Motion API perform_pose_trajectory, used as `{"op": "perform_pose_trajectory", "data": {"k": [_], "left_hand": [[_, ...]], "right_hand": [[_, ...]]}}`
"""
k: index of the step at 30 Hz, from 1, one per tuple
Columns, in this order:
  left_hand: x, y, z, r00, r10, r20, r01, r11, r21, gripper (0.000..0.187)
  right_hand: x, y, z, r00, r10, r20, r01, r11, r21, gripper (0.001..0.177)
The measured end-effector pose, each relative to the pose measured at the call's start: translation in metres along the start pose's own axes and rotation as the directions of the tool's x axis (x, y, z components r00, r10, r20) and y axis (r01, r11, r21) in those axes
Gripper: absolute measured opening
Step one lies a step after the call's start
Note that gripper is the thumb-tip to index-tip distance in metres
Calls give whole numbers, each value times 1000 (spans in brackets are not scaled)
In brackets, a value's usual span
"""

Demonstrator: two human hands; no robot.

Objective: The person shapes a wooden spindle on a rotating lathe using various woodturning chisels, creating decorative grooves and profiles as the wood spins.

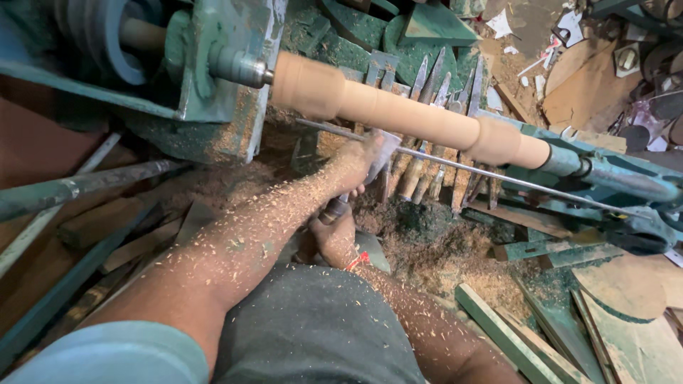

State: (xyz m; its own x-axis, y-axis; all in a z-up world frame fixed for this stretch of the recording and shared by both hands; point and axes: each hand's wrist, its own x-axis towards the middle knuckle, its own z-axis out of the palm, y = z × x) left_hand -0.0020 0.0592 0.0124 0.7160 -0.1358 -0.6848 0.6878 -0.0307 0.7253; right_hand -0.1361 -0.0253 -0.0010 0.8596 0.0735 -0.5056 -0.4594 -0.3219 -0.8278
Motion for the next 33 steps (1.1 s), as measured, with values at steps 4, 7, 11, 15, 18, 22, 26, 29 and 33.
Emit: {"op": "perform_pose_trajectory", "data": {"k": [4, 7, 11, 15, 18, 22, 26, 29, 33], "left_hand": [[4, -11, -11, 994, 106, -5, -105, 989, 106, 81], [4, -15, -14, 973, 229, 18, -229, 973, 1, 75], [2, -16, -4, 997, 41, -61, -46, 996, -81, 81], [4, -7, 4, 999, 45, -29, -46, 998, -41, 79], [6, -4, 11, 999, 53, -9, -52, 998, 44, 79], [8, -2, 10, 993, 117, 16, -118, 988, 100, 84], [6, 1, 9, 996, 90, 12, -90, 995, 30, 75], [4, 2, 6, 998, 49, 26, -50, 999, 15, 76], [2, 1, 2, 998, 54, 31, -55, 998, 34, 79]], "right_hand": [[3, 12, 9, 991, 131, 17, -127, 978, -163, 50], [8, 13, 4, 993, 33, 116, -27, 998, -49, 47], [3, 12, -11, 991, 69, 116, -52, 988, -144, 56], [-1, 6, -14, 984, 143, 105, -145, 989, 12, 60], [-5, 4, -15, 987, 119, 108, -127, 990, 67, 47], [-1, -3, -8, 990, 51, 130, -68, 989, 133, 40], [0, -13, -1, 998, 65, -2, -65, 985, -159, 42], [-4, -20, -2, 999, 31, 30, -29, 997, -70, 43], [-6, -23, 2, 996, 82, 24, -80, 995, -57, 46]]}}
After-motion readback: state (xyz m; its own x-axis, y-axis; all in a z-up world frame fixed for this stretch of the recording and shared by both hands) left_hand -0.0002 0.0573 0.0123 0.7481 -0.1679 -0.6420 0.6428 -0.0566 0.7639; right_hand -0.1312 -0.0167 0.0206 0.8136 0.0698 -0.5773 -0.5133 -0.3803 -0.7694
